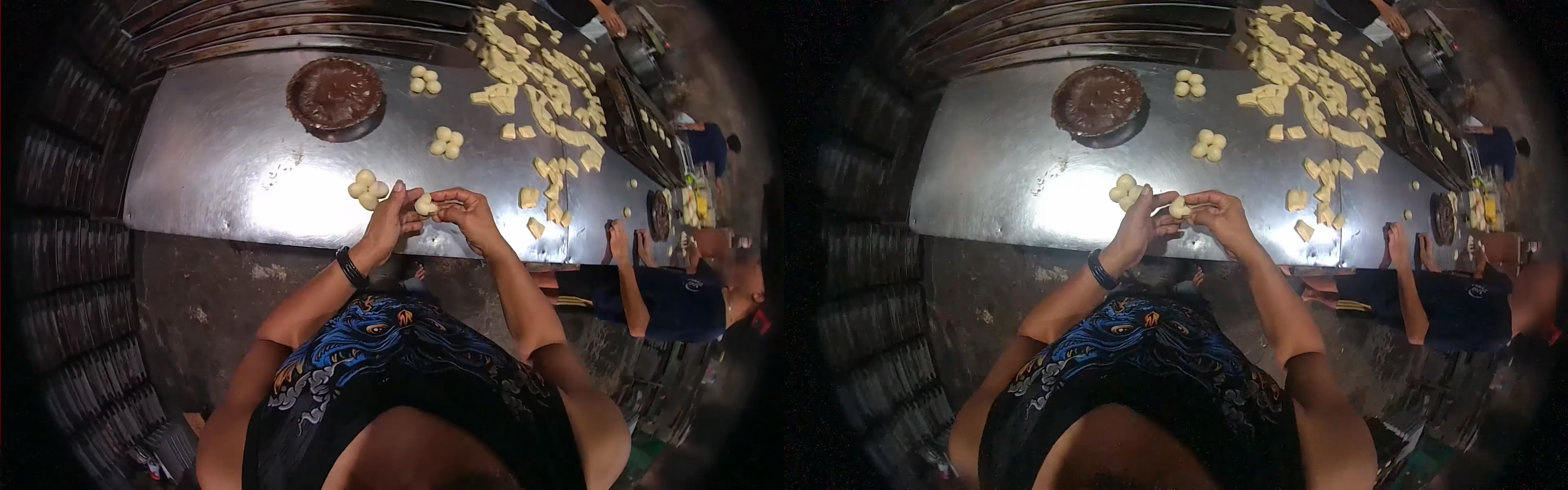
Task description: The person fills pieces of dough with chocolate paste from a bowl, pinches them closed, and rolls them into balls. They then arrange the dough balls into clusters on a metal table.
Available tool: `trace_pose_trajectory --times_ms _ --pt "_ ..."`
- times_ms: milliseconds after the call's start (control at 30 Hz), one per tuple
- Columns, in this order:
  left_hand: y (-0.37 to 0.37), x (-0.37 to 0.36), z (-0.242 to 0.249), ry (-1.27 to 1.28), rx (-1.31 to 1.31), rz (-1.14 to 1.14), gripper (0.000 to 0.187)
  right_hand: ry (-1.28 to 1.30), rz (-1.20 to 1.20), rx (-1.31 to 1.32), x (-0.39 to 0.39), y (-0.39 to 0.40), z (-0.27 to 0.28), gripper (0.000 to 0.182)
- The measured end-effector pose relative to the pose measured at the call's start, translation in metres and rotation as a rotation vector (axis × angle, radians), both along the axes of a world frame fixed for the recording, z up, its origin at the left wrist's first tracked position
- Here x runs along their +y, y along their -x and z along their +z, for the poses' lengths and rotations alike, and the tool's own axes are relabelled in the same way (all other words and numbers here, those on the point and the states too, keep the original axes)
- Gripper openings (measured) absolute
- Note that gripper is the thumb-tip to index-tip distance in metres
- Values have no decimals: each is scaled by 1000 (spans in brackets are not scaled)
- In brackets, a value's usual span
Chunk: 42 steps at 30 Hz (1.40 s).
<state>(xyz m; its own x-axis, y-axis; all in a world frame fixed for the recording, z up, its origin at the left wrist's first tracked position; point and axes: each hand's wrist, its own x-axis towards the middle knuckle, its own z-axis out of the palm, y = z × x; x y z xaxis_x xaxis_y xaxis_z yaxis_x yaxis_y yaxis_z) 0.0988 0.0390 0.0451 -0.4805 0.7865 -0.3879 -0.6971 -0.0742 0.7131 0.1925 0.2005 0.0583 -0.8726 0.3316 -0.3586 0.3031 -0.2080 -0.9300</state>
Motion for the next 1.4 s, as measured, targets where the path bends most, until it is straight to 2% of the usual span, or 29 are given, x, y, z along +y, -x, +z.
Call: trace_pose_trajectory --times_ms 67,133,200,300,400,500,600,700,833,900,1033,1133,1167,1267,1300,1333,1367,1400 --pt "-9 7 4 -13 -5 37 74 -160 29 121 4 -5 1 17" --pt "-13 14 4 -13 21 -10 76 -260 84 136 13 -10 1 19" --pt "-21 22 3 -8 17 -50 79 -299 163 38 28 -16 1 21" --pt "-37 40 6 13 -20 -95 84 -210 203 125 51 -27 -1 24" --pt "-54 59 13 13 -51 -18 84 -237 252 50 71 -34 -3 24" --pt "-65 67 10 -39 -86 28 84 -49 244 57 83 -36 0 26" --pt "-69 70 7 -79 -99 133 85 27 291 91 87 -34 1 24" --pt "-75 71 4 -78 -78 233 85 -409 301 151 77 -28 0 20" --pt "-76 68 9 -60 -26 285 84 -411 263 65 71 -16 -6 15" --pt "-69 60 11 -115 -118 245 85 -429 290 45 70 -13 -4 10" --pt "-47 47 7 -233 -257 166 82 -323 141 144 69 -13 -14 12" --pt "-37 49 6 -290 -434 97 80 -687 55 303 53 -22 0 12" --pt "-35 50 9 -259 -466 93 74 -780 37 258 51 -27 3 14" --pt "-29 37 10 -92 -228 104 66 -1182 -109 216 56 -53 -42 18" --pt "-21 27 5 -126 -218 91 58 -1409 -46 290 49 -69 -57 21" --pt "-17 15 2 -73 -97 186 54 -1462 115 247 50 -89 -68 22" --pt "-6 -1 -13 -154 -118 203 50 -1438 128 312 51 -96 -63 18" --pt "5 -15 5 -61 -18 240 45 -1409 143 387 53 -97 -54 16"
